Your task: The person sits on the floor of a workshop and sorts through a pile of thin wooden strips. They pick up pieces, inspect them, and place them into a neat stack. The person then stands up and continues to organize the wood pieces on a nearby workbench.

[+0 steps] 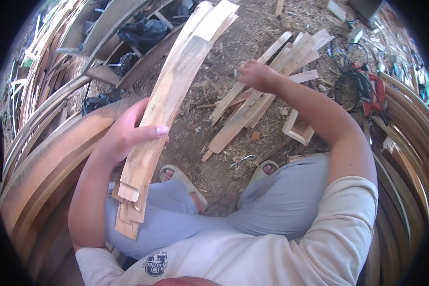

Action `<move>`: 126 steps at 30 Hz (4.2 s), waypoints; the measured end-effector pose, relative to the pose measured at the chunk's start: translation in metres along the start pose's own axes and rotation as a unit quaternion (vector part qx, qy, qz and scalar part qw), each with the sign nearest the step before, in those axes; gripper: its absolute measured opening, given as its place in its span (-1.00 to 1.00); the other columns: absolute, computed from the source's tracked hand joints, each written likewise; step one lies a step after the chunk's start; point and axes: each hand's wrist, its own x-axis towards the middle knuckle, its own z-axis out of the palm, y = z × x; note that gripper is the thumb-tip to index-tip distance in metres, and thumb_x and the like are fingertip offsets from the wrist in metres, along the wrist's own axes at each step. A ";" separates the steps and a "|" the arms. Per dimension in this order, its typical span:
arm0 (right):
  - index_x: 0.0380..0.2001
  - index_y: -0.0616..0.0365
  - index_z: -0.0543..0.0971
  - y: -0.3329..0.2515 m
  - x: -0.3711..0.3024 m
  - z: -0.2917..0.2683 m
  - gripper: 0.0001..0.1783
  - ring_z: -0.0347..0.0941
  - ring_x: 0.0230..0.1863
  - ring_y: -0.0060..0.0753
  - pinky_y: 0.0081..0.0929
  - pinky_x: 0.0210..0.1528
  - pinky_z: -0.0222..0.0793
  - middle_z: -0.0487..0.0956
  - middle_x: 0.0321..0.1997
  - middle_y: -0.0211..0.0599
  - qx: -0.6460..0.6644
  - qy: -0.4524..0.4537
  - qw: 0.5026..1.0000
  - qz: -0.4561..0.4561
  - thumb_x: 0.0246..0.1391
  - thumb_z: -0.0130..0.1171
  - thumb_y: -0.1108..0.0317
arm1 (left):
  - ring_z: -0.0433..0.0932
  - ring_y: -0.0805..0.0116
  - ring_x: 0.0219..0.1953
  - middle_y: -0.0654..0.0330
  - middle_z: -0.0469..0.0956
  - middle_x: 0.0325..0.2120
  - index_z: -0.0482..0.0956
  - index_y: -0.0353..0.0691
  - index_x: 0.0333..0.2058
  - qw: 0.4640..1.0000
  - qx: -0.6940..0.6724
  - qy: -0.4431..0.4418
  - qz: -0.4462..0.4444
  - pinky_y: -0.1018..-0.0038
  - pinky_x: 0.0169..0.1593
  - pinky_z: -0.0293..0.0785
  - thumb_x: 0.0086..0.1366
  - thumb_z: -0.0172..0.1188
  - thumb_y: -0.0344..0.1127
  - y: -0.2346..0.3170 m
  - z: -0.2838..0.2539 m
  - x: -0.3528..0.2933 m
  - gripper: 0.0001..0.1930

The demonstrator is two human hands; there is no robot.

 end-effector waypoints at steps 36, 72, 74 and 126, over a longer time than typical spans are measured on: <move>-0.29 0.17 0.63 -0.177 0.016 -0.310 -0.82 0.47 -0.01 -0.28 -0.25 0.19 0.40 0.48 -0.17 -0.29 0.150 0.197 0.943 -0.223 0.05 0.16 0.36 | 0.58 0.40 -0.01 0.09 0.57 -0.03 0.38 -0.37 0.18 0.991 -0.114 -0.026 0.067 0.44 0.06 0.55 0.24 0.36 -0.11 0.012 -0.005 -0.007 -0.36; -0.06 0.13 0.66 -0.082 -0.061 -0.174 -0.71 0.62 -0.03 -0.20 -0.28 -0.02 0.60 0.60 -0.12 -0.24 0.118 0.126 0.984 0.040 0.13 0.22 0.45 | 0.51 0.35 -0.04 0.06 0.51 -0.06 0.30 -0.47 0.25 0.998 -0.027 0.026 0.048 0.45 0.07 0.43 0.11 0.40 0.00 0.001 -0.002 0.008 -0.14; -0.01 0.17 0.65 -0.099 -0.059 -0.180 -0.66 0.60 -0.01 -0.20 -0.26 0.03 0.58 0.59 -0.12 -0.22 0.106 0.162 0.981 -0.008 0.11 0.23 0.46 | 0.52 0.36 -0.02 0.03 0.54 -0.06 0.35 -0.50 0.18 0.998 -0.026 0.018 0.047 0.45 0.10 0.42 0.11 0.43 -0.02 -0.006 -0.005 0.013 -0.18; 0.48 -0.38 0.08 0.003 -0.064 -0.033 0.41 0.08 0.52 -0.02 0.00 0.54 -0.02 0.20 0.50 -0.13 -0.049 -0.197 0.975 0.091 -0.50 0.69 0.13 | 0.55 0.43 -0.31 0.17 0.51 -0.30 0.41 -0.34 0.10 0.990 -0.133 0.038 -0.036 0.51 -0.23 0.50 0.17 0.34 0.06 0.008 0.017 -0.017 -0.32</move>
